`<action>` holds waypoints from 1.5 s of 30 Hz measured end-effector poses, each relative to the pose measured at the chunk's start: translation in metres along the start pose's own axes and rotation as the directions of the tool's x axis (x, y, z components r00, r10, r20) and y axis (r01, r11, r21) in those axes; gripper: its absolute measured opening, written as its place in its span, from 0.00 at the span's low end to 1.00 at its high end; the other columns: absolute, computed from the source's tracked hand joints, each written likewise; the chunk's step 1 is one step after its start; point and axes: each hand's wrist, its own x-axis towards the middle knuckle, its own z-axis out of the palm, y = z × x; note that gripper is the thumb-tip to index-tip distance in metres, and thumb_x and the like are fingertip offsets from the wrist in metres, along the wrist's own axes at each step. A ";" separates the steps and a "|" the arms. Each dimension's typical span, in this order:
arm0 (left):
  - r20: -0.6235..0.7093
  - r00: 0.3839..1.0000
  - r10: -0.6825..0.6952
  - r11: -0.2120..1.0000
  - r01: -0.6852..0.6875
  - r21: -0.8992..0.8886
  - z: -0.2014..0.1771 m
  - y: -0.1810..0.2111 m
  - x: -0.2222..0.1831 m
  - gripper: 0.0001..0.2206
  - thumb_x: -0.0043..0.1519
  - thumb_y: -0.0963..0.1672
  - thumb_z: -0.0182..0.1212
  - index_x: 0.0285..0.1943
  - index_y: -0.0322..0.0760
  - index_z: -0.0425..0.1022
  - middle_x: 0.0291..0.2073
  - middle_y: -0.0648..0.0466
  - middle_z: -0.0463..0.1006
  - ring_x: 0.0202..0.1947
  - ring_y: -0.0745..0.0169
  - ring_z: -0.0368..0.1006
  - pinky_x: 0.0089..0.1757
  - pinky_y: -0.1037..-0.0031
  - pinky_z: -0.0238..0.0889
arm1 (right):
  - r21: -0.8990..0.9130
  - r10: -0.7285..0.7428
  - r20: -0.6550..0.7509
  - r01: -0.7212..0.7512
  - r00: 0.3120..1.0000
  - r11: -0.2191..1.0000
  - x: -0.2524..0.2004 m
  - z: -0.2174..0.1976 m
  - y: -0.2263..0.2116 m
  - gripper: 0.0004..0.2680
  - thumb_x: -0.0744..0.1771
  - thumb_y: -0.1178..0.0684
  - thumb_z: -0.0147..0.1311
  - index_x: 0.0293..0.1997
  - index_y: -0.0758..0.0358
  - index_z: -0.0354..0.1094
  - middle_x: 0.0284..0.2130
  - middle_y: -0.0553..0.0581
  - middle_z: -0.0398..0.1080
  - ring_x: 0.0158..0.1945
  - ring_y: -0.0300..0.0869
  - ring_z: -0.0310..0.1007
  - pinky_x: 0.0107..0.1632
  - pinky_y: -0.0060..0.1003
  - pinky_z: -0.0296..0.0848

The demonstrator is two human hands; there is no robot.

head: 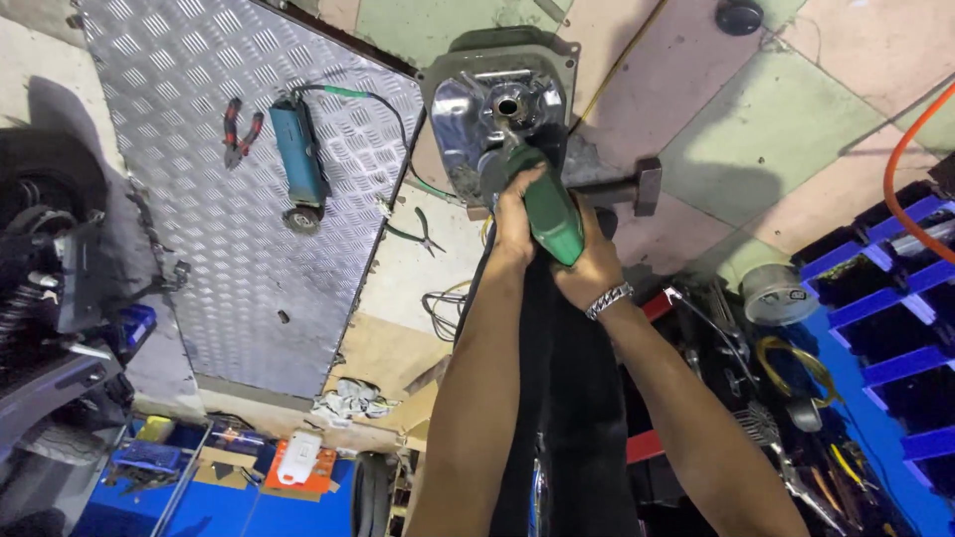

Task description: Repairing a motorcycle fuel tank using a power drill and other hand tools on the workshop floor.

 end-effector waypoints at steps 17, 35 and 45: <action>0.087 0.995 -0.041 0.985 0.054 -0.164 0.013 0.011 -0.012 0.26 0.49 0.52 0.74 0.56 0.42 0.80 0.45 0.42 0.81 0.44 0.48 0.79 0.45 0.61 0.75 | -0.095 -0.012 -0.020 0.010 1.000 0.995 0.006 0.001 0.032 0.36 0.58 0.52 0.60 0.75 0.36 0.44 0.52 0.66 0.73 0.58 0.65 0.71 0.65 0.58 0.66; 0.130 0.986 -0.105 0.827 0.159 -0.539 -0.026 0.019 -0.017 0.11 0.49 0.42 0.74 0.41 0.37 0.82 0.32 0.48 0.81 0.33 0.55 0.80 0.42 0.66 0.73 | -0.496 -0.038 0.048 0.057 0.998 0.867 -0.009 0.031 0.003 0.36 0.59 0.48 0.58 0.76 0.47 0.40 0.50 0.59 0.72 0.56 0.55 0.73 0.54 0.58 0.73; 0.125 0.988 -0.092 0.851 0.143 -0.505 -0.028 0.013 -0.023 0.10 0.50 0.42 0.73 0.39 0.37 0.84 0.30 0.50 0.82 0.31 0.60 0.78 0.41 0.71 0.73 | -0.312 -0.035 0.018 0.039 0.999 0.949 -0.033 0.020 -0.026 0.38 0.60 0.56 0.56 0.78 0.51 0.33 0.53 0.64 0.69 0.58 0.61 0.70 0.55 0.61 0.71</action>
